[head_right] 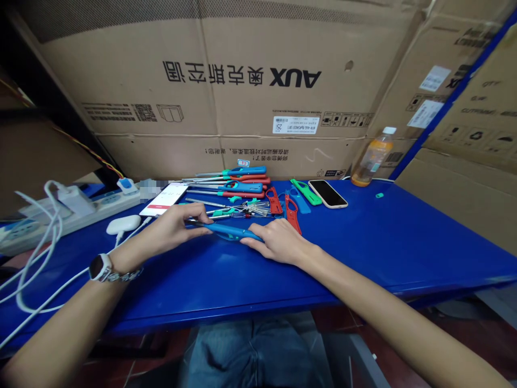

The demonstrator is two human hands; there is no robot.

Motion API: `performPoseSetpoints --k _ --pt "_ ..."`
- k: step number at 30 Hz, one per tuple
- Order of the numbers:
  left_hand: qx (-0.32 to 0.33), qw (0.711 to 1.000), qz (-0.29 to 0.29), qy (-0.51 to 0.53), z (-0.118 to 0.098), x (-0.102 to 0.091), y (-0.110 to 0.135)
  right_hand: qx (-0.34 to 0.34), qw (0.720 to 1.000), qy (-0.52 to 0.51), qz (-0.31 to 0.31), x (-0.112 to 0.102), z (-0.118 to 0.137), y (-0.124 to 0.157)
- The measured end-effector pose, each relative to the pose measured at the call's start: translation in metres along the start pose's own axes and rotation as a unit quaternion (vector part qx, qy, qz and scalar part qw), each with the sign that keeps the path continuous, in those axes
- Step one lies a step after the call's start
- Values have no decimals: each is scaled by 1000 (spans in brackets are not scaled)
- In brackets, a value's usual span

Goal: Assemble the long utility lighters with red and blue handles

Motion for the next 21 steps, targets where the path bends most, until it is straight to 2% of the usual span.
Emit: performPoseSetpoints --k 2,5,7,9,11,14,17,21 --pt "28 998 -28 -44 -3 -4 -1 21 1000 -5 -10 -1 -3 0" --pt "66 983 -138 -102 -13 -19 1 65 995 -69 -28 -1 -11 0" --pt "64 967 -225 -102 -16 -29 5 91 988 -116 -39 1 -16 0" --pt "30 962 -265 -61 -13 -32 8 101 981 -158 -45 4 -17 -1" --pt "-31 970 -240 0 -2 -23 5 99 975 -193 -48 6 -16 -2" --pt "-101 975 -170 105 11 -1 -2 93 970 -219 -55 7 -12 -2" --pt "-104 958 -156 217 13 10 -6 80 971 -222 -49 7 -6 -2" --pt "-111 931 -166 307 17 9 -8 67 970 -230 -40 4 -3 -1"
Point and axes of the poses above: each hand's wrist, its own y-axis away from the middle knuckle, its own x-axis out of the palm, z = x × y, the point moved 8 cm from there along -y, towards the middle knuckle, and after that the axes turned 10 degrees about y, right-handed, at the moved point
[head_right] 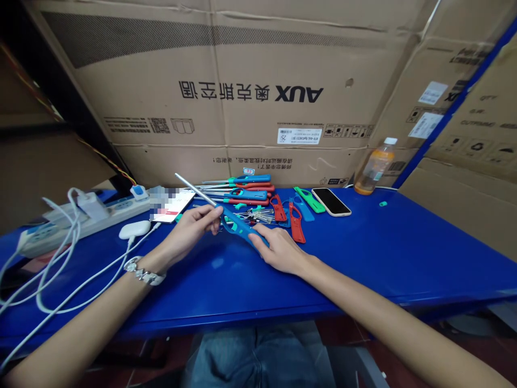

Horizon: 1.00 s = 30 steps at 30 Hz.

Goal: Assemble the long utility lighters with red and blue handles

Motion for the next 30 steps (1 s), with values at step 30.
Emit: performPoseSetpoints --k 30 --pt "125 912 243 -306 6 39 22 -87 988 124 -44 -10 2 -21"
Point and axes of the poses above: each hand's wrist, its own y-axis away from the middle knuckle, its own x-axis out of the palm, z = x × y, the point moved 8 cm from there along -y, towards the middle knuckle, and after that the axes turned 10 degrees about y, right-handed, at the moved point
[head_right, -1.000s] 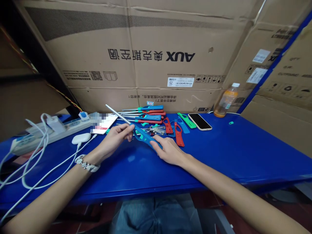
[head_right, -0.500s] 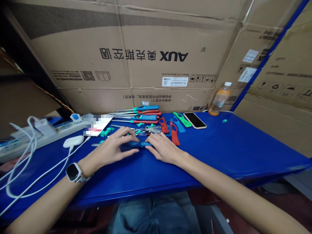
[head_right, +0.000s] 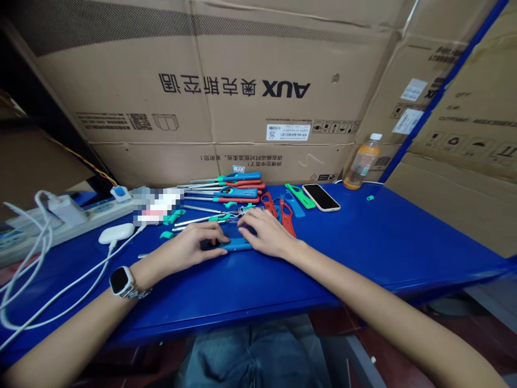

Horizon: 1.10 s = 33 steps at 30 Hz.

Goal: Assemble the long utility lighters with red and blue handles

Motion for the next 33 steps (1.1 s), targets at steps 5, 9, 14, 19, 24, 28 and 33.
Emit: performPoseSetpoints --k 5,9,14,19,24,28,33 --pt "2 999 -38 1 1 -13 2 31 994 91 53 10 -11 -39" --pt "2 995 -104 -9 4 -34 4 8 986 135 99 21 -6 -57" --pt "-12 991 -130 -16 12 -39 3 -15 988 130 83 17 2 -65" --pt "-56 977 -203 40 22 -45 4 49 996 -58 -42 -7 4 -77" --pt "-80 955 -194 211 28 -43 0 124 895 -408 -132 -3 3 -80" --pt "-79 945 -188 257 32 -43 -1 119 835 -515 -153 4 5 -76" --pt "-65 959 -193 194 36 -48 2 92 855 -497 -114 14 8 -70"
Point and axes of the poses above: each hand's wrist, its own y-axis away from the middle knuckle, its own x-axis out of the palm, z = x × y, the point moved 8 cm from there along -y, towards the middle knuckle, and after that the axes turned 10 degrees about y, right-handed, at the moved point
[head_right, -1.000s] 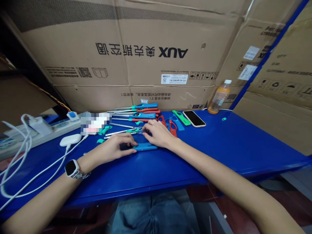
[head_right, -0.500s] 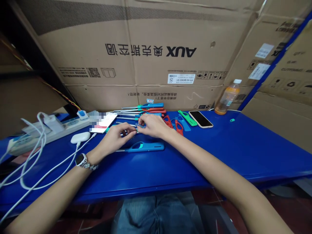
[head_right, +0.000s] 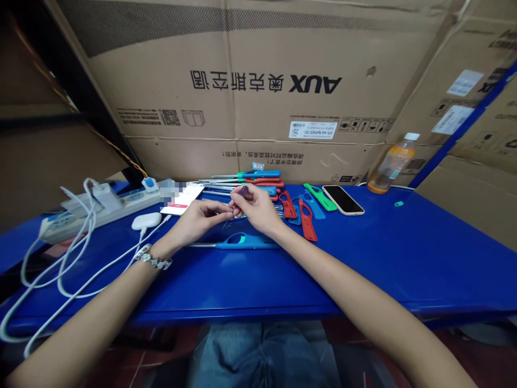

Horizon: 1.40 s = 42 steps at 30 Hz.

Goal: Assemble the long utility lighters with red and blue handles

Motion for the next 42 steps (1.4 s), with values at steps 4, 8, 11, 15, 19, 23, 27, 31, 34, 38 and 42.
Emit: performPoseSetpoints --k 4,8,11,15,19,23,27,31,34,38,42 --pt "9 998 5 -63 1 -1 0 -32 998 56 7 2 1 5" --pt "14 996 4 -86 2 2 -2 -51 991 121 14 3 5 7" --pt "14 996 11 -82 4 5 -2 -50 985 163 20 3 7 8" --pt "8 996 12 -84 5 6 -2 -51 978 200 19 4 9 8" --pt "8 994 3 -110 2 3 -2 -55 981 187 13 3 10 8" --pt "6 993 -5 -120 0 0 -2 -56 988 145 -18 -7 13 6" --pt "-10 993 -8 -118 3 -1 0 -44 993 94 -58 -23 15 7" --pt "-24 996 -8 -81 9 4 2 -40 995 47 -75 -34 16 12" --pt "-32 998 -14 -44 12 8 2 -38 996 37 -78 -36 16 15" --pt "-35 999 -24 -15 13 9 1 -27 995 47 -82 -35 17 18" --pt "-26 998 -27 -40 9 9 2 -28 994 53 -90 -34 20 18"
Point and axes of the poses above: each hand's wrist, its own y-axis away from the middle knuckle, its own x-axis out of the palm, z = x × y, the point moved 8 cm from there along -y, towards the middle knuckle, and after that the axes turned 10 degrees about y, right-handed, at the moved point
